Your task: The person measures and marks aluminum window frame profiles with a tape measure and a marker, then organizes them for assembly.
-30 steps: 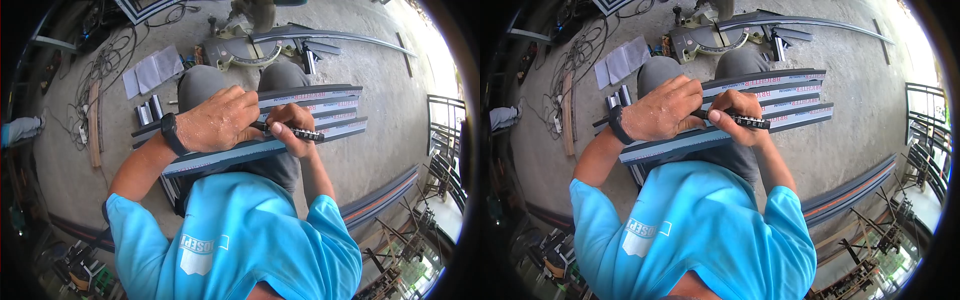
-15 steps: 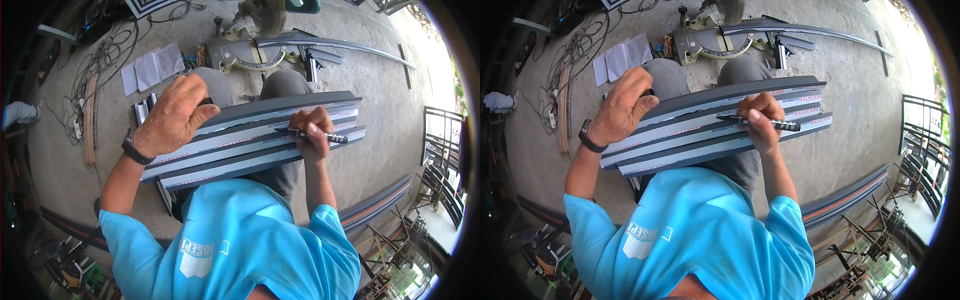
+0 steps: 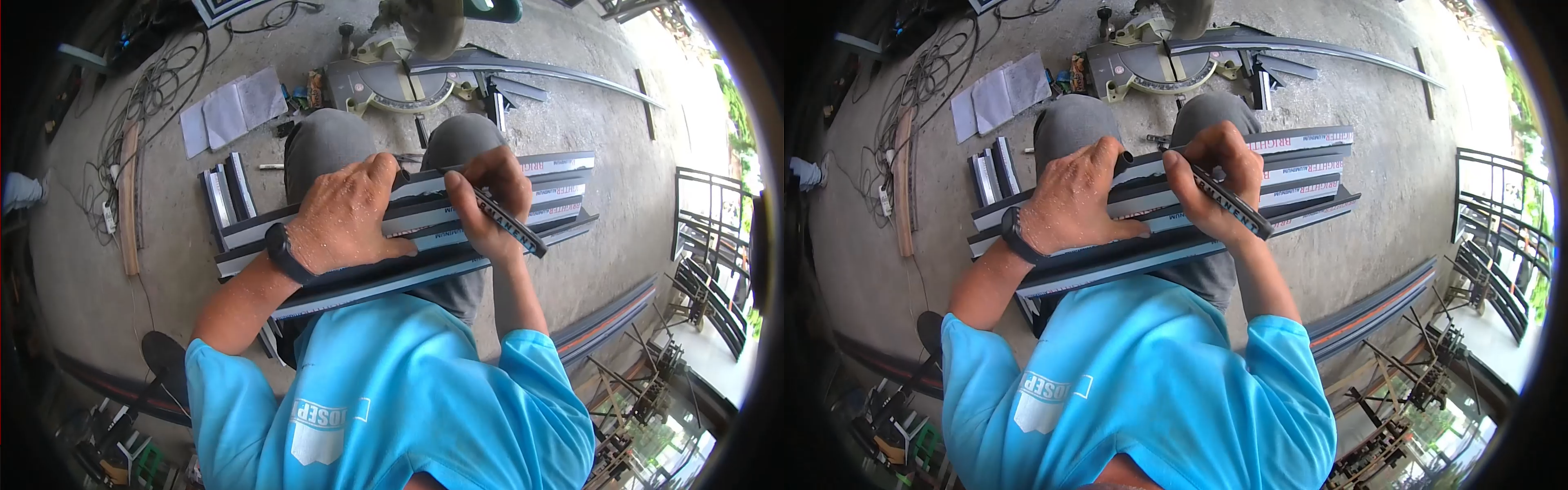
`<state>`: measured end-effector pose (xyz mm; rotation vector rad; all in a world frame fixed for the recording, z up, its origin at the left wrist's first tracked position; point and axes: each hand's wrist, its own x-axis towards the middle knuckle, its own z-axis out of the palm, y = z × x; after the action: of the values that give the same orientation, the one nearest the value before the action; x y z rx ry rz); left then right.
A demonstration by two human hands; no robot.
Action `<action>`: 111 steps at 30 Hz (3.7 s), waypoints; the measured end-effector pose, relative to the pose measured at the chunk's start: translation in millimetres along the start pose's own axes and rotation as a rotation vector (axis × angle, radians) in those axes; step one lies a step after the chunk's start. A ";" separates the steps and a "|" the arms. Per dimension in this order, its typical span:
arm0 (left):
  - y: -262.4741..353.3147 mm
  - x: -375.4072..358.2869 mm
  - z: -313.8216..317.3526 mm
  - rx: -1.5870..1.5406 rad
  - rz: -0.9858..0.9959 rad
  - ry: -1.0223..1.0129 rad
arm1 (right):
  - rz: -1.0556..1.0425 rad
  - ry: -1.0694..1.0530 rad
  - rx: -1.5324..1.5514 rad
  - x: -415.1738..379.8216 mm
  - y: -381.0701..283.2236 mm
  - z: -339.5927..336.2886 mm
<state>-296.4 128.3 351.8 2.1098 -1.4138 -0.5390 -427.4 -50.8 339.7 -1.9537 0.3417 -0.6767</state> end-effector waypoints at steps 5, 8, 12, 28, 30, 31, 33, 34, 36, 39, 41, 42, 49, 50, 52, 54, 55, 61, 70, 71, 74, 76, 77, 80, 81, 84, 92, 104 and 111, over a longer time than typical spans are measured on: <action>-5.2 5.2 8.1 -0.038 -0.035 -0.049 | 0.036 -0.020 -0.119 -1.3 6.7 -1.0; -6.0 6.5 5.0 -0.059 -0.017 -0.038 | 0.072 -0.036 -0.136 -2.6 11.8 1.3; -11.8 6.9 9.9 -0.074 -0.012 -0.057 | 0.075 -0.064 -0.218 1.1 2.5 6.4; -11.5 6.8 7.8 -0.111 0.037 -0.015 | 0.061 -0.031 -0.220 0.8 9.4 3.5; -13.1 7.2 8.9 -0.096 0.033 -0.019 | 0.059 -0.049 -0.209 2.0 9.3 3.5; -13.9 7.8 8.3 -0.092 0.028 -0.018 | 0.054 -0.070 -0.193 2.8 8.9 3.7; -12.8 7.2 7.3 -0.105 0.018 -0.025 | 0.063 -0.041 -0.164 0.0 8.0 -0.4; -12.3 7.0 6.8 -0.109 0.014 -0.029 | 0.069 0.006 -0.147 0.7 9.3 -4.2; -11.7 6.7 6.7 -0.114 -0.006 -0.034 | 0.063 0.023 -0.152 3.6 11.9 -9.7; -11.0 6.9 8.2 -0.120 -0.022 -0.052 | 0.040 -0.036 -0.218 2.7 14.7 -15.4; -13.4 6.2 9.9 -0.095 -0.013 -0.062 | 0.045 -0.030 -0.240 2.5 15.3 -13.9; -14.0 6.2 9.1 -0.083 -0.006 -0.062 | 0.045 -0.028 -0.249 3.3 15.5 -13.2; -12.3 6.2 6.9 -0.040 0.013 -0.055 | 0.063 -0.046 -0.270 4.5 13.5 -15.1; -8.8 6.5 5.3 -0.032 0.005 -0.049 | 0.062 -0.043 -0.257 5.6 12.0 -13.8; -7.0 6.9 6.3 -0.034 -0.013 -0.064 | 0.081 -0.032 -0.238 3.9 11.1 -14.9; -12.0 7.8 8.6 -0.042 -0.014 -0.081 | 0.103 -0.017 -0.224 4.2 13.7 -17.0; -14.3 7.9 8.9 -0.042 -0.006 -0.081 | 0.093 0.008 -0.200 3.5 15.2 -19.6; -11.4 8.8 8.4 -0.072 -0.004 -0.080 | 0.064 -0.043 -0.228 2.7 10.5 -20.2; -14.4 7.3 12.2 -0.015 -0.008 -0.088 | 0.064 0.018 -0.265 1.4 20.8 -32.1; -13.7 8.1 11.6 -0.010 -0.012 -0.096 | 0.093 0.017 -0.280 2.3 17.1 -30.2; -13.6 8.7 10.3 -0.011 0.011 -0.077 | 0.081 -0.014 -0.280 3.0 19.2 -32.8; -13.3 9.5 9.1 -0.009 0.020 -0.049 | 0.057 0.003 -0.287 7.4 18.7 -30.1; -11.9 8.2 10.0 -0.009 0.015 -0.040 | 0.053 0.010 -0.293 6.0 18.0 -29.8; -12.1 8.1 10.6 -0.010 0.011 -0.046 | 0.074 0.042 -0.278 3.1 21.4 -30.2; -13.2 7.9 10.0 -0.010 0.020 -0.043 | 0.086 0.002 -0.267 3.5 19.9 -31.2; -15.7 6.3 9.9 -0.019 0.055 -0.032 | 0.133 0.025 -0.141 1.1 13.1 -39.0; -11.2 -2.5 10.2 0.092 0.171 0.068 | -0.010 0.205 0.220 -66.1 8.8 -39.3; -6.3 -39.7 38.6 0.328 0.307 0.074 | 0.135 0.137 0.171 -57.0 -0.5 -29.5; -3.2 -25.0 11.1 0.098 0.215 0.001 | 0.063 0.058 0.024 -47.8 -1.6 -8.6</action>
<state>-310.0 150.1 341.9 1.9982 -1.6718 -0.3905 -471.0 -32.0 329.2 -1.8960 0.4269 -0.6942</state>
